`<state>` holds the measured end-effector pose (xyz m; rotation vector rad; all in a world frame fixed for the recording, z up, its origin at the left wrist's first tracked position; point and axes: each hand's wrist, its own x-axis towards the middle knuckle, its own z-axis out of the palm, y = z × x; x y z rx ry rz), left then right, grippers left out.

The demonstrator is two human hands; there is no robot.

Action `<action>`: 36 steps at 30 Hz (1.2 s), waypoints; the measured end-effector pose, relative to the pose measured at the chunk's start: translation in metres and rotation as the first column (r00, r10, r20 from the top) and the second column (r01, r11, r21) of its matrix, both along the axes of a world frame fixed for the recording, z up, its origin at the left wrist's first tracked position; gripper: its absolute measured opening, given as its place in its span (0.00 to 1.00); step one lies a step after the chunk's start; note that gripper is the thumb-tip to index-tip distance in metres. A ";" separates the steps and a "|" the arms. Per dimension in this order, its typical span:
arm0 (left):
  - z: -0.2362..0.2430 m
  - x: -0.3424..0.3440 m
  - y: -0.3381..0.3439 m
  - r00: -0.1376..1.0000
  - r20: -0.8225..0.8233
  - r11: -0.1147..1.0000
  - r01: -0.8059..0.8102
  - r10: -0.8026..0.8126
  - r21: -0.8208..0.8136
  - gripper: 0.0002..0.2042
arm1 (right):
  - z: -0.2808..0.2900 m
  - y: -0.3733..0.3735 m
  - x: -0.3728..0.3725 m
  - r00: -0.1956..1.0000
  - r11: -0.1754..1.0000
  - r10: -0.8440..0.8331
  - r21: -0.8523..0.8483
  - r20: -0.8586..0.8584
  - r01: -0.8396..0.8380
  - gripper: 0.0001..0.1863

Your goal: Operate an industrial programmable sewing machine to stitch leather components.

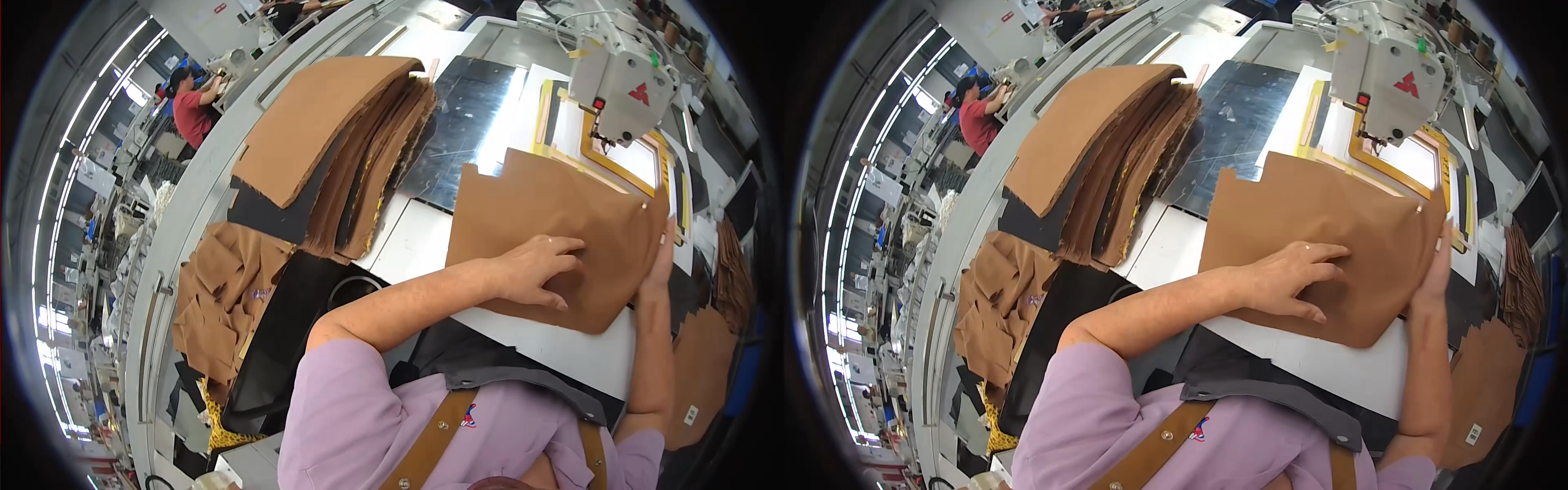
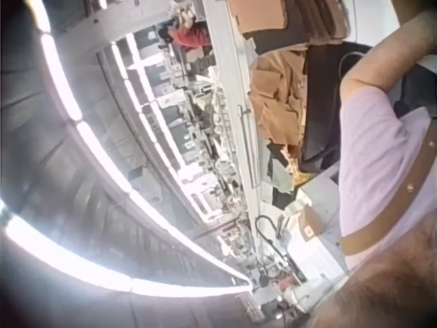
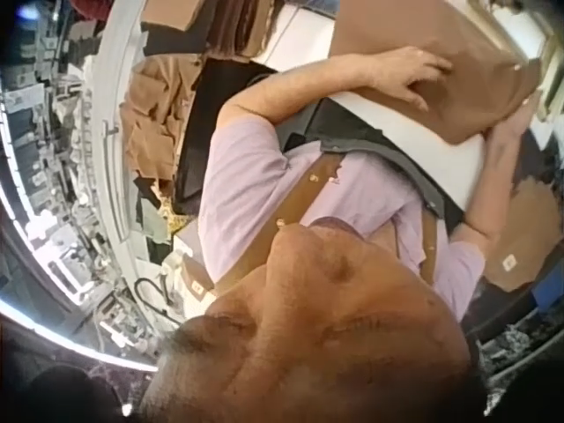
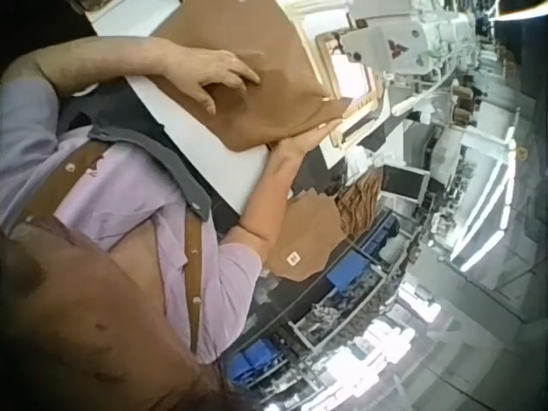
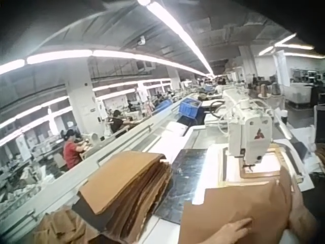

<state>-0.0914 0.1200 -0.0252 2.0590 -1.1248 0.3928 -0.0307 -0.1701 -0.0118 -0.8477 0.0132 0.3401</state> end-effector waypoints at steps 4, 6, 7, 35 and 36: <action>-0.011 0.005 0.025 0.996 -0.081 0.994 -0.019 0.028 0.112 0.28 | -0.010 -0.054 0.010 0.983 0.980 -0.175 -0.083 0.055 0.179 0.35; 0.004 0.015 0.039 0.940 -0.280 0.981 -0.184 0.193 0.057 0.30 | 0.001 -0.082 0.000 0.973 0.962 -0.206 -0.162 0.104 0.221 0.32; 0.008 0.026 0.043 0.940 -0.278 0.980 -0.190 0.198 0.057 0.30 | 0.001 -0.127 0.001 0.989 0.932 0.030 -0.362 0.147 0.025 0.32; 0.052 0.064 0.059 0.717 -0.693 0.893 -0.358 0.076 -0.272 0.27 | 0.031 -0.070 -0.036 0.728 0.423 0.265 -0.755 0.632 0.501 0.13; 0.050 0.066 0.054 0.600 -0.797 0.884 -0.407 0.067 -0.232 0.29 | 0.025 -0.069 -0.036 0.737 0.406 0.240 -0.755 0.632 0.515 0.13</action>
